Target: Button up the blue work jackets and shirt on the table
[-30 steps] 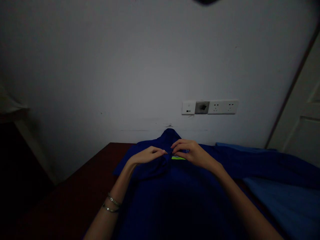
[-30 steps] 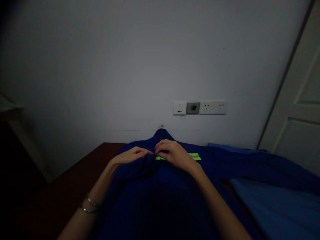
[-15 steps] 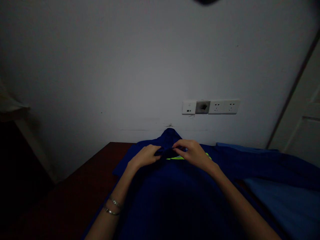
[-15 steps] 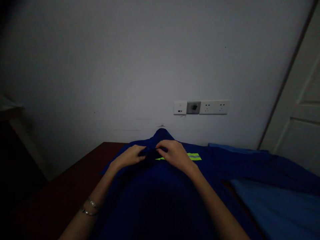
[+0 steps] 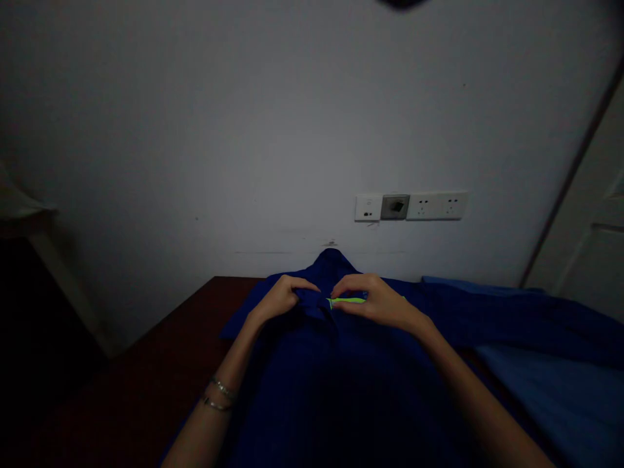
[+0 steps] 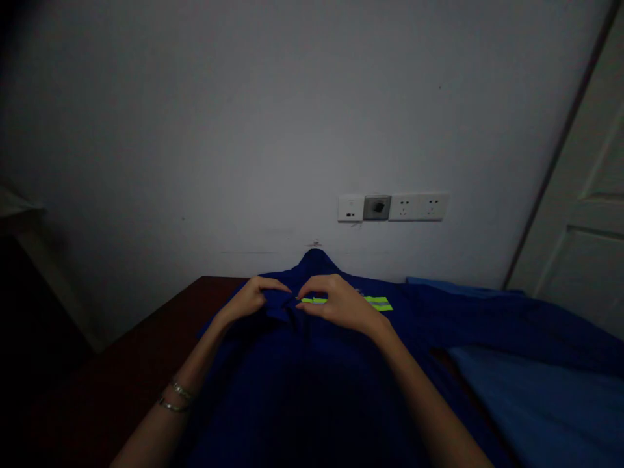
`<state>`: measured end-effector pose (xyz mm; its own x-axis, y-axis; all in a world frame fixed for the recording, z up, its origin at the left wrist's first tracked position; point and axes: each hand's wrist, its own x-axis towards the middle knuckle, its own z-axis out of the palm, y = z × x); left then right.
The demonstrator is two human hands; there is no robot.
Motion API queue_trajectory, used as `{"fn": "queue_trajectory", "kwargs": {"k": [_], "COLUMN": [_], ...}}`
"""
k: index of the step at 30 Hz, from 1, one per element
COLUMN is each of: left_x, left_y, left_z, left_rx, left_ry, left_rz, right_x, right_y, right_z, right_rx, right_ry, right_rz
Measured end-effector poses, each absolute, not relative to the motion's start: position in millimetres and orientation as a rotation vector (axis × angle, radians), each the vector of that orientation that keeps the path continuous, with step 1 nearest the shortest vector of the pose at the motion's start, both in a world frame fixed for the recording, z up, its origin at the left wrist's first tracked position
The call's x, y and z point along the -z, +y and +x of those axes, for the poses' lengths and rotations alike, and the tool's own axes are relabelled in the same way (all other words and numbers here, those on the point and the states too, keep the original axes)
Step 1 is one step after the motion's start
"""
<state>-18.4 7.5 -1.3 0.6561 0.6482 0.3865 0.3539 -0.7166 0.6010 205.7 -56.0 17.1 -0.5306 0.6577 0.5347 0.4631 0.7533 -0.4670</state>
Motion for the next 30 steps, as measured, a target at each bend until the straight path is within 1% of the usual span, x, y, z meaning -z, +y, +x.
{"fn": "queue_trajectory", "kwargs": {"k": [4, 8, 15, 21, 26, 30], "left_x": [1.3, -0.3, 0.1, -14.0, -29.4, -32.1], "left_y": [8.6, 7.4, 5.9, -4.1, -12.2, -12.7], "left_z": [-18.2, -16.8, -15.3, -21.7, -37.3, -46.0], "left_rx": [-0.828, -0.826, -0.809, -0.638, -0.533, -0.392], "left_ry": [0.84, 0.904, 0.864, 0.787, 0.884, 0.879], "left_rz": [2.331, 2.284, 2.25, 2.247, 2.25, 2.175], "right_x": [-13.7, -10.9, -6.1, -11.8, -18.2, -19.5], "right_y": [-57.8, -60.1, -55.9, -54.1, -56.4, -55.9], "right_z": [197.0, 192.2, 193.1, 202.9, 209.3, 212.3], "right_rx": [-0.269, -0.123, 0.105, 0.031, -0.062, -0.052], "right_ry": [-2.257, -2.293, -2.308, -2.215, -2.161, -2.112], "right_rz": [-0.849, -0.943, -0.96, -0.903, -0.888, -0.912]}}
